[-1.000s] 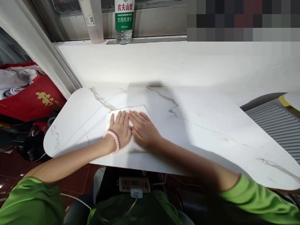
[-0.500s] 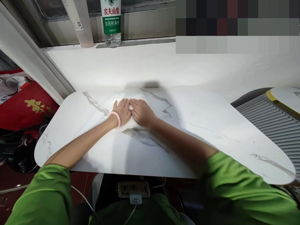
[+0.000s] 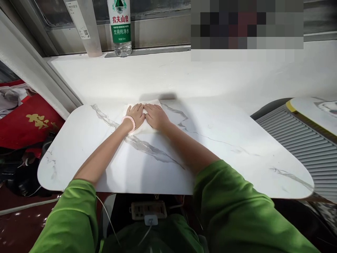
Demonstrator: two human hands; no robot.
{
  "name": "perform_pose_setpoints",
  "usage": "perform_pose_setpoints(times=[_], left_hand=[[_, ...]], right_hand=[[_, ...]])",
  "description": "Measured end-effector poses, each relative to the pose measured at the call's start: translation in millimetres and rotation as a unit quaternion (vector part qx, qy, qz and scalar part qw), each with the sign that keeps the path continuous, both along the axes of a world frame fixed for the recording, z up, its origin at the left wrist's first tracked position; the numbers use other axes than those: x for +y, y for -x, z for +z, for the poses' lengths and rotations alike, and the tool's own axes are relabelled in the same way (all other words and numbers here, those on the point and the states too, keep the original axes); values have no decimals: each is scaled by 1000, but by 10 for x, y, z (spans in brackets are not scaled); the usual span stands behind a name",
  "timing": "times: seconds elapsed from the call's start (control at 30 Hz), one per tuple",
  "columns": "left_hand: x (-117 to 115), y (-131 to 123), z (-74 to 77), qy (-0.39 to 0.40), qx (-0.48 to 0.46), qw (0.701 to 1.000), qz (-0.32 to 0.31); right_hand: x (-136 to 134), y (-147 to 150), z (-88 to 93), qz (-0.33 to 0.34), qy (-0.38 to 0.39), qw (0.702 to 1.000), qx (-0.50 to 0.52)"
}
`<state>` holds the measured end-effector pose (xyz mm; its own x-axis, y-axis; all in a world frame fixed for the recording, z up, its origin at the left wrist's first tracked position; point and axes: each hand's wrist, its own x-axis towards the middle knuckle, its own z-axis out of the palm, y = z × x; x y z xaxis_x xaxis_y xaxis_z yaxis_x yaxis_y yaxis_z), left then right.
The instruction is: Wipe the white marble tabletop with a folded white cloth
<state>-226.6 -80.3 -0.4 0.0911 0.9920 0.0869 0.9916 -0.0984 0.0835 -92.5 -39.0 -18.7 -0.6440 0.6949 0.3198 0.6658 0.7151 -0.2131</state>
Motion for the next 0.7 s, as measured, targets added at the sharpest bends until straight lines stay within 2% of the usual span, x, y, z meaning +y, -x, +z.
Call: perform_pose_setpoints(times=[0.13, 0.27, 0.33, 0.43, 0.5, 0.57, 0.7], left_hand=[[-474, -230, 10, -1, 10, 1000, -14], [-1140, -517, 7, 3, 14, 997, -70], [-1451, -636, 0, 5, 10, 995, -94], [-1745, -750, -10, 4, 1, 992, -125], [-1787, -787, -15, 4, 1, 991, -135], [-1706, -805, -16, 10, 3, 992, -129], [-1239, -796, -8, 36, 8, 995, -91]], right_hand=[[-497, -247, 47, 3, -1, 1000, -24], [-1236, -599, 37, -17, -25, 998, -51], [-1583, -770, 19, -4, -46, 997, -55], [-1908, -952, 7, 8, -63, 997, -50], [-1951, -1009, 13, 12, -59, 997, -48], [-1855, -1020, 28, 22, -46, 997, -49], [-1341, -938, 69, 24, -15, 998, -61]])
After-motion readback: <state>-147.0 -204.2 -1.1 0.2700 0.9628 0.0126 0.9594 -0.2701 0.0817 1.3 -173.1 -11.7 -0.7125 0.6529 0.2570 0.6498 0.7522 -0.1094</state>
